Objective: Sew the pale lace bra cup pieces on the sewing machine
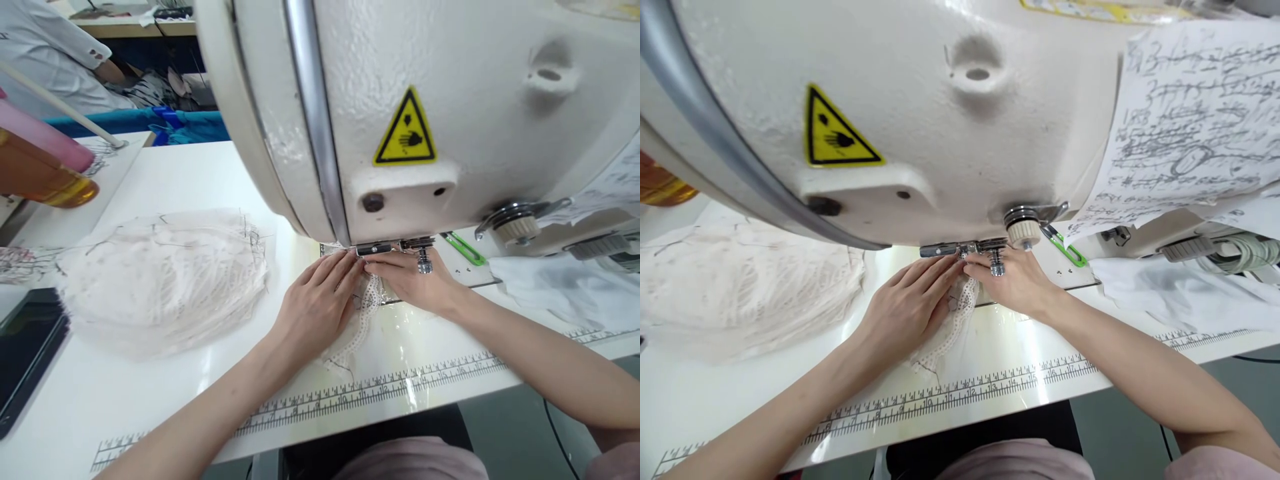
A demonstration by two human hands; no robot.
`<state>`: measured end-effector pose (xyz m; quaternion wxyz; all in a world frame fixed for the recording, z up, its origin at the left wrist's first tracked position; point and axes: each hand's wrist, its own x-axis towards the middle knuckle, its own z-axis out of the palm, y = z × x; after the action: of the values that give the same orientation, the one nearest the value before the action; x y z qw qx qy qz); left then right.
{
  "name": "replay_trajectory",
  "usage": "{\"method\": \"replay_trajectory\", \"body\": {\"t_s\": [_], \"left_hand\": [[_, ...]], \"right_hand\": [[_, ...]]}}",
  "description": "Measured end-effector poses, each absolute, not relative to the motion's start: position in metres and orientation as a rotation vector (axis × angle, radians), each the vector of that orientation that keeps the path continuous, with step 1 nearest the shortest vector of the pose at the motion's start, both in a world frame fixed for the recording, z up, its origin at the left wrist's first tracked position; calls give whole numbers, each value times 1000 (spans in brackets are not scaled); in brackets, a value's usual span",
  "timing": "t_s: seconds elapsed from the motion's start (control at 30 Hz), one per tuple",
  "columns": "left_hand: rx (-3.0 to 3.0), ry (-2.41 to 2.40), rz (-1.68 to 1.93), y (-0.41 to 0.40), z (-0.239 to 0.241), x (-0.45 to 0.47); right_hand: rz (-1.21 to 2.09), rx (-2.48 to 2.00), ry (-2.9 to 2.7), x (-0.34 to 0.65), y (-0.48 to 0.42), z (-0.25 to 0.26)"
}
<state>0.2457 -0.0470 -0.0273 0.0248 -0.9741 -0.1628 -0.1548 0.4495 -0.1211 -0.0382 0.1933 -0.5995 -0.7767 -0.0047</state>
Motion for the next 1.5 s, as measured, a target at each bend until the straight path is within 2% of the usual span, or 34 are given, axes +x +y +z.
{"method": "replay_trajectory", "body": {"t_s": [0.13,0.4,0.53,0.63,0.73,0.87,0.93,1.07,1.2,1.5], "left_hand": [[-3001,-496,-467,-45,-29,246],[-2891,-433,-487,-55,-6,240],[-2894,-54,-590,-62,10,214],[-2860,234,-531,-68,7,192],[-2909,101,-520,-75,2,182],[-3034,-518,-622,-78,15,190],[-3019,-673,-584,-71,27,200],[-3094,-572,-419,-51,38,223],[-3023,-301,-307,-37,21,243],[-2666,-238,-613,-40,-8,246]], "right_hand": [[29,-1644,-2143,452,-119,-37],[-208,-1540,-2193,452,-120,-41],[-239,-1536,-2206,449,-121,-37],[-258,-1515,-2234,447,-121,-32],[-260,-1473,-2230,447,-121,-31],[-220,-1371,-2220,449,-124,-35],[-246,-1345,-2205,450,-125,-37],[-304,-1304,-2188,452,-123,-42],[-249,-1346,-2232,454,-119,-49],[-379,-1420,-2201,447,-127,-40]]}}
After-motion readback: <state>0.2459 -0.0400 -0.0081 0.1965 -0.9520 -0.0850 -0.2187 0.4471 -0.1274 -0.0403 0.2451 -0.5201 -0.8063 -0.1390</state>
